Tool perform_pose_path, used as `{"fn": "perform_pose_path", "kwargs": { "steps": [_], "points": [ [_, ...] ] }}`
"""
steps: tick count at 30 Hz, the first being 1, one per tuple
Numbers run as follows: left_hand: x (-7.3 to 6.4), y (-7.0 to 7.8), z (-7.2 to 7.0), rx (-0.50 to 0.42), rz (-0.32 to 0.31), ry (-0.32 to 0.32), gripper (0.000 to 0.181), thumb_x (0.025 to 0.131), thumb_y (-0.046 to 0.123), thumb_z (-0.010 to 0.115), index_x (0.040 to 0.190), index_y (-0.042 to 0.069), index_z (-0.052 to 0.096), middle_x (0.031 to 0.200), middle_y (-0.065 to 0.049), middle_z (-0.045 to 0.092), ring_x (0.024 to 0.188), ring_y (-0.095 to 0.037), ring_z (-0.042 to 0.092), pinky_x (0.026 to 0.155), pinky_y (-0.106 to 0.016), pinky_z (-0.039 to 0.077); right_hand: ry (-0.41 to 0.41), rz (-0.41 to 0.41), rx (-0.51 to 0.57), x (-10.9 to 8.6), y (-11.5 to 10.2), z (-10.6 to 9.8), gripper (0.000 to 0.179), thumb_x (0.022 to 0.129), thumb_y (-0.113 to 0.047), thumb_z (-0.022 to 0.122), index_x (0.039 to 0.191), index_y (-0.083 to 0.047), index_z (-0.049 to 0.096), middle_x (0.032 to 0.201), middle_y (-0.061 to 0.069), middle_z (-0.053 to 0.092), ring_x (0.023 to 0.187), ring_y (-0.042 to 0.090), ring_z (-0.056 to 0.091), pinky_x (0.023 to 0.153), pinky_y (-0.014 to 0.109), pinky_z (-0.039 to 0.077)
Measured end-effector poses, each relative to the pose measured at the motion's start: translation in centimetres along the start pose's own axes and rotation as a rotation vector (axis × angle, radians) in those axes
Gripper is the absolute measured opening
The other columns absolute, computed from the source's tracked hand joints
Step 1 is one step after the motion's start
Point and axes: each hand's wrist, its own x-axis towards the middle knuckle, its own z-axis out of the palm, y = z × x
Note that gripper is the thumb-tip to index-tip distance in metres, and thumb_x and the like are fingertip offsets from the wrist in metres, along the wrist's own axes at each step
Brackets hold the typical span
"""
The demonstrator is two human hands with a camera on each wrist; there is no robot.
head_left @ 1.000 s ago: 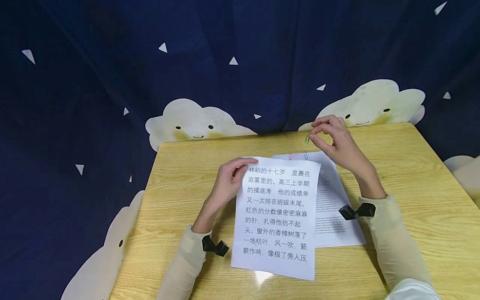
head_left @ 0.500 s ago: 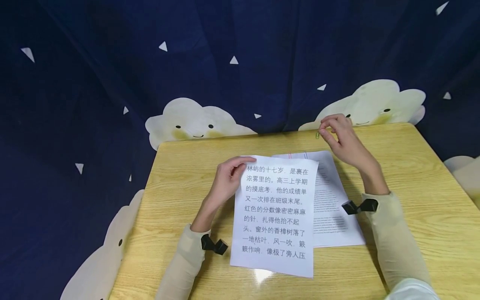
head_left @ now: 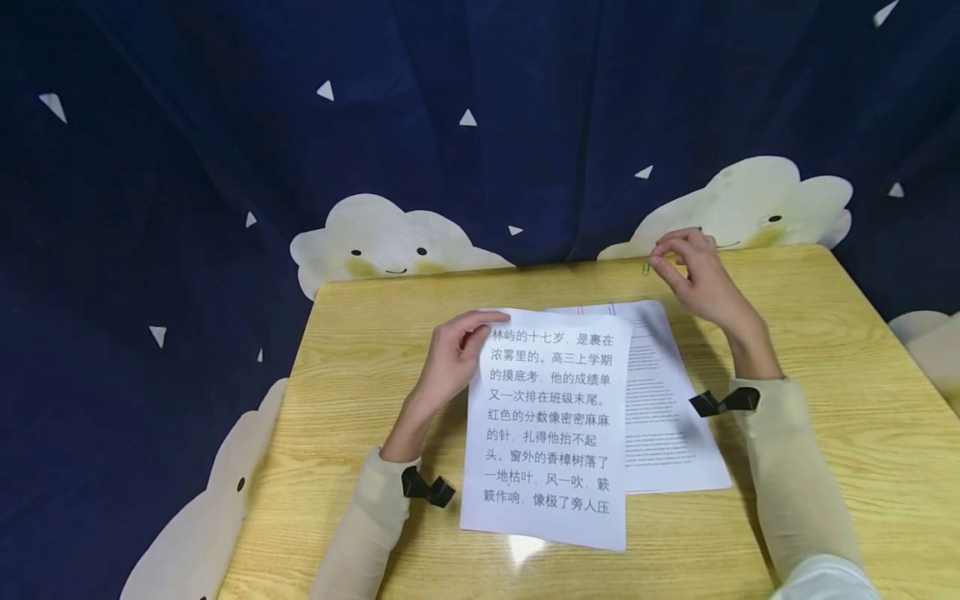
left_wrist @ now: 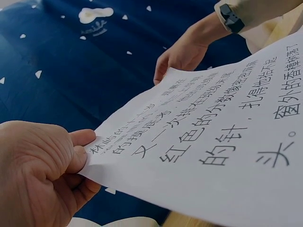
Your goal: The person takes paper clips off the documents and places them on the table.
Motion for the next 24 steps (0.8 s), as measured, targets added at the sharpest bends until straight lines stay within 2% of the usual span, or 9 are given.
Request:
{"fn": "perform_pose_path", "kwargs": {
  "steps": [4, 8, 12, 18, 24],
  "points": [
    [0.0, -0.1, -0.1, 0.011, 0.001, 0.010, 0.033, 0.105, -0.006, 0.054, 0.123, 0.010, 0.076, 0.115, -0.010, 0.073, 0.057, -0.014, 0.055, 0.048, -0.023, 0.039, -0.007, 0.026, -0.016, 0.0, 1.1, -0.2, 0.016, 0.107, -0.008, 0.057, 0.105, 0.005, 0.064, 0.121, 0.026, 0.054, 0.116, 0.042, 0.041, 0.088, 0.046, 0.033],
    [0.0, -0.3, -0.1, -0.002, -0.007, 0.012, 0.032, 0.105, -0.005, 0.054, 0.123, 0.010, 0.076, 0.114, -0.009, 0.073, 0.055, -0.014, 0.053, 0.048, -0.023, 0.038, -0.017, 0.046, -0.050, -0.2, 2.5, -0.4, 0.016, 0.109, -0.007, 0.053, 0.106, 0.007, 0.060, 0.116, 0.029, 0.051, 0.111, 0.043, 0.040, 0.087, 0.051, 0.029],
    [0.0, -0.4, -0.2, -0.003, -0.012, 0.016, 0.032, 0.105, -0.005, 0.054, 0.123, 0.010, 0.076, 0.113, -0.009, 0.074, 0.056, -0.014, 0.054, 0.048, -0.023, 0.038, -0.031, 0.107, -0.061, -0.5, 3.9, -0.6, 0.015, 0.110, -0.006, 0.048, 0.107, 0.006, 0.056, 0.111, 0.028, 0.047, 0.112, 0.044, 0.036, 0.091, 0.057, 0.025],
    [0.2, -0.4, -0.3, 0.010, -0.009, 0.023, 0.031, 0.105, -0.005, 0.054, 0.122, 0.009, 0.076, 0.114, -0.009, 0.074, 0.057, -0.014, 0.055, 0.048, -0.022, 0.038, -0.047, 0.149, -0.092, -0.9, 6.2, -0.6, 0.016, 0.110, -0.005, 0.045, 0.105, 0.008, 0.053, 0.103, 0.028, 0.047, 0.115, 0.050, 0.034, 0.096, 0.064, 0.024],
    [0.2, -0.4, -0.6, -0.001, -0.018, 0.017, 0.032, 0.106, -0.004, 0.053, 0.124, 0.010, 0.076, 0.116, -0.009, 0.074, 0.056, -0.015, 0.056, 0.048, -0.023, 0.039, -0.095, 0.215, -0.105, -1.4, 7.7, -0.5, 0.017, 0.110, -0.005, 0.044, 0.105, 0.008, 0.052, 0.109, 0.031, 0.044, 0.117, 0.053, 0.031, 0.096, 0.065, 0.023]
  ]
}}
